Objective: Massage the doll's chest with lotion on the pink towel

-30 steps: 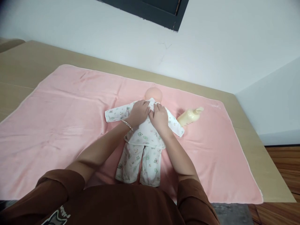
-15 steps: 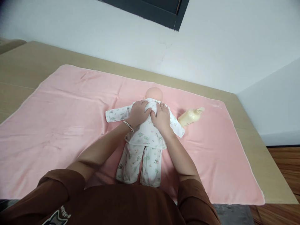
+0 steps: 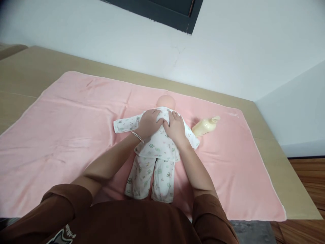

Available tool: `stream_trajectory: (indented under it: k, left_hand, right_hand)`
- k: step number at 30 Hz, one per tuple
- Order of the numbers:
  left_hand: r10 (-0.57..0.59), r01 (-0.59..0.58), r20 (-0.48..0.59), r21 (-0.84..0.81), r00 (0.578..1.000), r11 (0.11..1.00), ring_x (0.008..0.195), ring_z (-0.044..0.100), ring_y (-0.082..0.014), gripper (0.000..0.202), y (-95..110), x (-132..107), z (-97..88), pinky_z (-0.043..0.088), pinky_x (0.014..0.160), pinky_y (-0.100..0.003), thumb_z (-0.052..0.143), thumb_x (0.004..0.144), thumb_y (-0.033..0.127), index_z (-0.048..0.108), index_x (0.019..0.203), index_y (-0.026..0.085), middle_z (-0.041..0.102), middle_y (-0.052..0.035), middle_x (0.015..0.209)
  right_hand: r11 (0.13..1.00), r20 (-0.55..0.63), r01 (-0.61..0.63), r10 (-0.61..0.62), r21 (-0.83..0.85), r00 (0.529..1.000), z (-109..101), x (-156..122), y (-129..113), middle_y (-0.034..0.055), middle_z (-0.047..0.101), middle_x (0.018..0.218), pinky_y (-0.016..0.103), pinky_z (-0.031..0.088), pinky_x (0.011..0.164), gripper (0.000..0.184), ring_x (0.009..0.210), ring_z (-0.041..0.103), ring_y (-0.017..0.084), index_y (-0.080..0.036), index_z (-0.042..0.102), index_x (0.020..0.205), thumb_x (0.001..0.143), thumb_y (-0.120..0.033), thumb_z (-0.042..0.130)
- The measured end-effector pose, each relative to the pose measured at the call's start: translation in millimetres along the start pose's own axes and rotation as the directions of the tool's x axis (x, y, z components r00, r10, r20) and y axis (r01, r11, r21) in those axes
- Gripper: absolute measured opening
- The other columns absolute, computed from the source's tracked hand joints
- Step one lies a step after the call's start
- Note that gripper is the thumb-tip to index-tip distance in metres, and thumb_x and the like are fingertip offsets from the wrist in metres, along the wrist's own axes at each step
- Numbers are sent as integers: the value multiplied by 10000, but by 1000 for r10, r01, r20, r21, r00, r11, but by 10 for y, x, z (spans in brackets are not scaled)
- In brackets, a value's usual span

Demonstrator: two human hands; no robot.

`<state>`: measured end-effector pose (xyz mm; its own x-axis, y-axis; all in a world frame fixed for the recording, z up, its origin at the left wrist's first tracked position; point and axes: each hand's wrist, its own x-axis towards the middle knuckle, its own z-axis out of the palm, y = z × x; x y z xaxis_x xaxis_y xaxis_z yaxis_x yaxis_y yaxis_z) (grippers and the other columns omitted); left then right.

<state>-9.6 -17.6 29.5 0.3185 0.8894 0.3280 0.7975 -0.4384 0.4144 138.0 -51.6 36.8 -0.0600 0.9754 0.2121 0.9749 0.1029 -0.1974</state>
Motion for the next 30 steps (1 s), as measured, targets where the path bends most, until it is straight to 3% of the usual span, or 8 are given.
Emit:
stream_trajectory:
  k: [3, 6, 11, 16, 20, 23, 26, 30]
  left_hand:
    - [69, -73, 69, 46, 995, 996, 1182, 578, -294, 296, 47, -34, -87, 427, 1051, -440, 482, 951, 261, 611, 1188, 139, 660, -141, 1214]
    - [142, -153, 154, 66, 978, 986, 1122, 600, -276, 248, 102, -65, -219, 455, 1004, -413, 475, 937, 200, 636, 1119, 150, 670, -132, 1162]
    - [60, -64, 124, 29, 990, 998, 1109, 590, -272, 239, 61, -32, -205, 472, 971, -399, 497, 904, 187, 652, 1086, 177, 663, -118, 1139]
    - [18, -21, 76, 34, 997, 999, 1185, 559, -290, 294, 0, -9, -47, 410, 1062, -435, 450, 956, 256, 601, 1182, 144, 643, -145, 1217]
    - [64, -70, 102, 59, 993, 996, 1234, 537, -299, 350, 46, -49, -87, 384, 1092, -450, 440, 964, 243, 556, 1271, 119, 624, -164, 1258]
    - [83, -94, 153, 65, 985, 993, 1200, 555, -305, 340, 120, -98, -195, 431, 1039, -438, 462, 956, 234, 565, 1260, 121, 628, -165, 1234]
    - [64, -79, 155, 97, 986, 992, 1127, 577, -317, 281, 179, -124, -260, 476, 952, -440, 465, 962, 262, 602, 1175, 138, 627, -165, 1206]
    - [-27, 20, 97, 72, 995, 997, 1127, 579, -304, 265, 140, -79, -182, 468, 976, -425, 469, 978, 326, 617, 1105, 147, 639, -152, 1165]
  right_hand:
    - [998, 46, 50, -49, -28, 998, -6, -1, -16, 242, 449, 1538, 543, 318, 1179, 564, 1438, 413, 364, -24, 406, 1500, 1000, -277, 346]
    - [996, 47, 83, -81, -41, 996, -104, -87, -112, 233, 533, 1467, 494, 361, 1153, 503, 1396, 463, 349, -42, 498, 1428, 999, -256, 345]
    - [1000, 35, 2, -2, 5, 999, -217, -152, -134, 152, 679, 1283, 416, 487, 1001, 399, 1195, 619, 310, -177, 619, 1287, 996, -338, 399]
    - [995, 72, -17, 10, 101, 997, -93, -6, 34, 191, 483, 1530, 464, 344, 1186, 585, 1448, 415, 318, -75, 452, 1484, 990, -387, 430]
    - [997, 90, 23, -30, 76, 996, -57, 11, 9, 206, 448, 1551, 503, 297, 1205, 576, 1465, 380, 332, -45, 409, 1505, 993, -309, 399]
    - [999, 71, 38, -41, 36, 997, -159, -79, -100, 196, 558, 1455, 461, 372, 1144, 480, 1387, 473, 327, -80, 528, 1409, 984, -250, 382]
    - [999, 81, 33, -35, 25, 996, -301, -160, -156, 146, 688, 1259, 386, 488, 961, 371, 1176, 622, 298, -168, 651, 1228, 961, -237, 403]
    - [997, 102, -39, 32, 68, 994, -319, -124, -51, 81, 753, 1083, 365, 517, 843, 351, 997, 685, 271, -239, 696, 1114, 983, -321, 382]
